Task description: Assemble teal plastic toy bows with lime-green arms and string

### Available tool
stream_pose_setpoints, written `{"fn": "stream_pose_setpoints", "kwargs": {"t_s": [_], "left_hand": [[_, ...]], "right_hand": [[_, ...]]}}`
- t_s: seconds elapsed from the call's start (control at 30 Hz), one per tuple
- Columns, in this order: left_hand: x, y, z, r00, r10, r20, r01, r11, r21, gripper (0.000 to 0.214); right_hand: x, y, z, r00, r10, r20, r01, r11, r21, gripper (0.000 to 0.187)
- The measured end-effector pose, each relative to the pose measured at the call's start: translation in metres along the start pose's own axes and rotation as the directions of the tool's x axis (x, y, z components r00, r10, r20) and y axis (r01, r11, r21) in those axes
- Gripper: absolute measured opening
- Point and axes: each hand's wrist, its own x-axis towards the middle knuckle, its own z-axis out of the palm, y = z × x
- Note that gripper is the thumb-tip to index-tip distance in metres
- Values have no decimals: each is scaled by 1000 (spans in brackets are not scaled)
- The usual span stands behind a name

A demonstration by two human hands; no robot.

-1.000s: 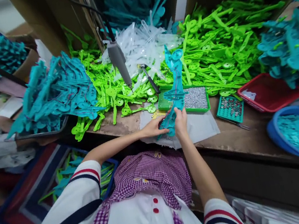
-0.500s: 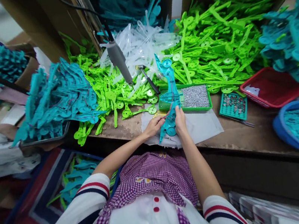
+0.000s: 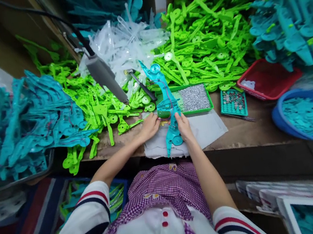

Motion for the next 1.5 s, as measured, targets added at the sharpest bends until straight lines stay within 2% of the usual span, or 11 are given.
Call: {"fn": "stream_pose_setpoints", "kwargs": {"t_s": [0.13, 0.27, 0.33, 0.47, 0.6, 0.87, 0.97, 1.1, 1.27, 1.37, 1.5], "left_hand": [[-16, -8, -14, 994, 84, 75, -79, 995, -68, 27], [-47, 3, -34, 987, 88, -134, -109, 981, -159, 50], [-60, 20, -26, 983, 111, -145, -139, 970, -199, 51], [-64, 50, 19, 991, 101, 85, -75, 961, -266, 78], [-53, 49, 52, 1000, 28, -4, -28, 928, -371, 82], [-44, 49, 52, 999, -33, 20, 38, 847, -530, 120], [-39, 50, 53, 997, -72, 8, 65, 843, -534, 116], [-41, 42, 51, 988, -153, -32, 119, 872, -475, 103], [-41, 38, 48, 984, -178, 9, 165, 889, -428, 102], [-40, 42, 47, 988, -155, 13, 146, 898, -415, 96], [-41, 44, 47, 989, -145, 4, 134, 904, -405, 92]], "right_hand": [[0, -5, 0, 999, 1, -36, -1, 1000, 21, 56], [-1, -8, 1, 993, -96, -69, 91, 993, -68, 52], [-1, -7, 3, 988, -129, -80, 121, 988, -100, 50], [-2, -6, 3, 984, -152, -98, 139, 982, -128, 45], [1, -7, 0, 979, -194, -66, 184, 974, -134, 45], [2, -8, 9, 970, -245, -1, 240, 950, -199, 47], [-11, -9, 7, 968, -251, -1, 244, 943, -227, 48], [-34, -28, -43, 930, -362, -64, 318, 881, -351, 45], [14, -76, -152, 721, -607, -335, 251, 679, -690, 36], [64, -89, -187, 810, -512, -285, 14, 503, -864, 32], [84, -85, -185, 884, -414, -218, -111, 268, -957, 32]]}}
